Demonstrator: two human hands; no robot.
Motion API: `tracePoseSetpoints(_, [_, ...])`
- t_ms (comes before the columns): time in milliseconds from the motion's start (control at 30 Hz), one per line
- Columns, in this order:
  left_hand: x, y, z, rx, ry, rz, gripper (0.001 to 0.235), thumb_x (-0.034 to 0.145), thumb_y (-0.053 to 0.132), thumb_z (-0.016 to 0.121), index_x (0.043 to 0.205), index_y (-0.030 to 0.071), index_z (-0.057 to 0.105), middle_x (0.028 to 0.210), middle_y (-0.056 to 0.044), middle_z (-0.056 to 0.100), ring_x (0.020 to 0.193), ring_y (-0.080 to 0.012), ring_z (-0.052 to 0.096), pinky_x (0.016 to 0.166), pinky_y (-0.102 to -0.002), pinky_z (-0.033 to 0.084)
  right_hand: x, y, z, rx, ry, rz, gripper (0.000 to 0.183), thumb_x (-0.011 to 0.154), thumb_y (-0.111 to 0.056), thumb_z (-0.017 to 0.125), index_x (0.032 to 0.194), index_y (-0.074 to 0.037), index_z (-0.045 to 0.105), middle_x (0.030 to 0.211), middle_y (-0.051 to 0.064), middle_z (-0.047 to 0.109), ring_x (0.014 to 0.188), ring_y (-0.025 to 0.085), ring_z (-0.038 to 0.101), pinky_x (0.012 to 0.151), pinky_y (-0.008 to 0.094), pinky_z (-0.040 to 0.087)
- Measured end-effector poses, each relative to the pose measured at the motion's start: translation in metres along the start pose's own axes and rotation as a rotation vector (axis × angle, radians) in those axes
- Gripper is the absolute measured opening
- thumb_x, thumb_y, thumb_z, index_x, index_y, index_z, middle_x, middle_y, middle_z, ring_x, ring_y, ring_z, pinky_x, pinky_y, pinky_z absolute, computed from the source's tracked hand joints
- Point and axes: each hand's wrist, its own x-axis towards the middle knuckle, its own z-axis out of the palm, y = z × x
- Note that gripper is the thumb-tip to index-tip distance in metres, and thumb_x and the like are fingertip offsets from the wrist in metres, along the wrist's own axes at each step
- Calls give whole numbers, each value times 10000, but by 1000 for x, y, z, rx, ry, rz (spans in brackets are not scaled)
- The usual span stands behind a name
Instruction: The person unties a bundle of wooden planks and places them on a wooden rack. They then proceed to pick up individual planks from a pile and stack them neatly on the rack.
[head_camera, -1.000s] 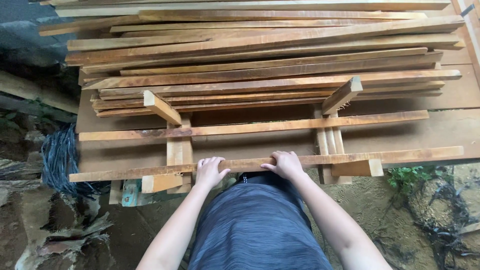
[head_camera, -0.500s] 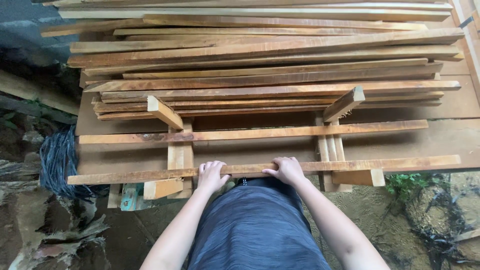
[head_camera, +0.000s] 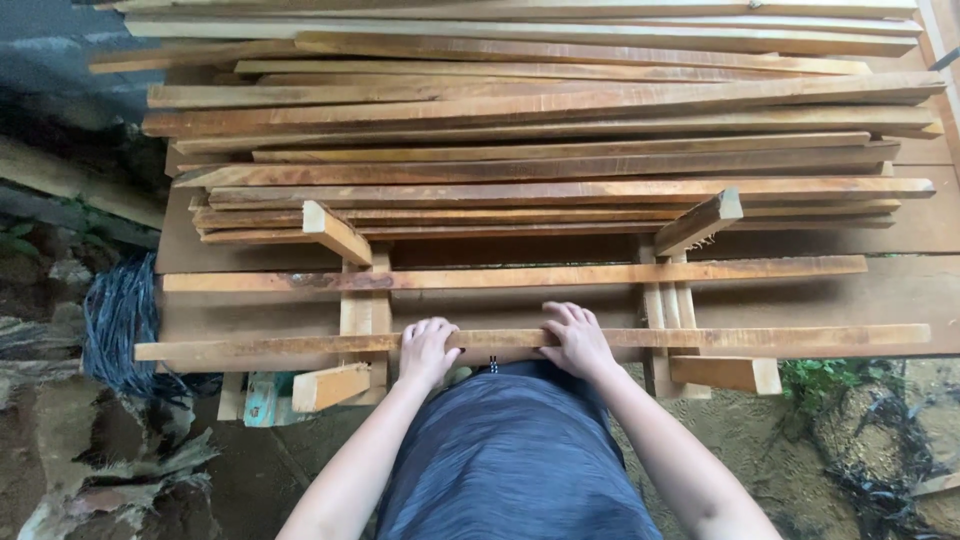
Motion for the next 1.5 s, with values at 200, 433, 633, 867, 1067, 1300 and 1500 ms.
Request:
tracePoseSetpoints(200, [29, 30, -73, 28, 125, 63, 445, 852, 313, 801, 1265, 217, 666, 1554, -39, 488, 1473, -306, 383, 1170, -525, 348, 29, 12, -29, -69, 244, 3, 504, 690, -487, 840, 1130, -264, 736, 1606, 0, 420, 1493, 320, 353, 1143, 515, 375])
tracePoseSetpoints(433, [97, 5, -51, 119, -53, 45, 462, 879, 469, 731, 1283, 286, 600, 1542, 31, 512, 1460, -266, 427, 1212, -495, 264, 68, 43, -23, -84, 3, -1, 486, 755, -601, 729, 1116, -277, 684, 1506, -11, 530, 1411, 297, 482, 1145, 547, 373])
tracePoseSetpoints(633, [91, 11, -57, 1, -261, -7, 416, 877, 472, 699, 1239, 271, 656, 1313, -11, 694, 1267, -302, 624, 1063, -500, 420, 58, 54, -3, 170, -61, -7, 512, 811, -513, 727, 1191, -169, 716, 995, 199, 779, 987, 399, 747, 894, 537, 571])
tracePoseSetpoints(867, [52, 2, -32, -98, -512, -105, 487, 817, 560, 738, 1252, 347, 686, 1390, 15, 680, 1348, -254, 592, 1118, -470, 404, 27, 22, -20, 276, -487, 118, 585, 832, -585, 668, 1277, -208, 699, 1188, 157, 753, 1143, 372, 702, 988, 511, 552])
tracePoseSetpoints(1067, [72, -3, -20, -3, -44, -43, 387, 961, 425, 649, 1336, 332, 621, 1370, 35, 634, 1352, -226, 529, 1150, -518, 332, 51, 27, -13, 128, -53, 51, 355, 869, -489, 669, 1135, -257, 707, 1140, 21, 752, 1096, 267, 719, 948, 462, 545])
tracePoseSetpoints(1300, [61, 0, -21, -213, 123, 9, 297, 1024, 526, 529, 1201, 328, 663, 1247, 58, 665, 1227, -231, 617, 1018, -502, 484, 41, 23, -18, 287, 290, 0, 198, 925, -376, 689, 1033, -215, 725, 870, 46, 734, 887, 307, 723, 763, 456, 577])
tracePoseSetpoints(1500, [1, 8, -25, -125, -245, -43, 405, 893, 589, 661, 1139, 274, 726, 1195, 4, 750, 1197, -259, 676, 1040, -466, 439, -3, 21, -15, 180, -511, 267, 712, 763, -855, 552, 1127, -273, 741, 1133, 54, 779, 1121, 315, 726, 952, 440, 567])
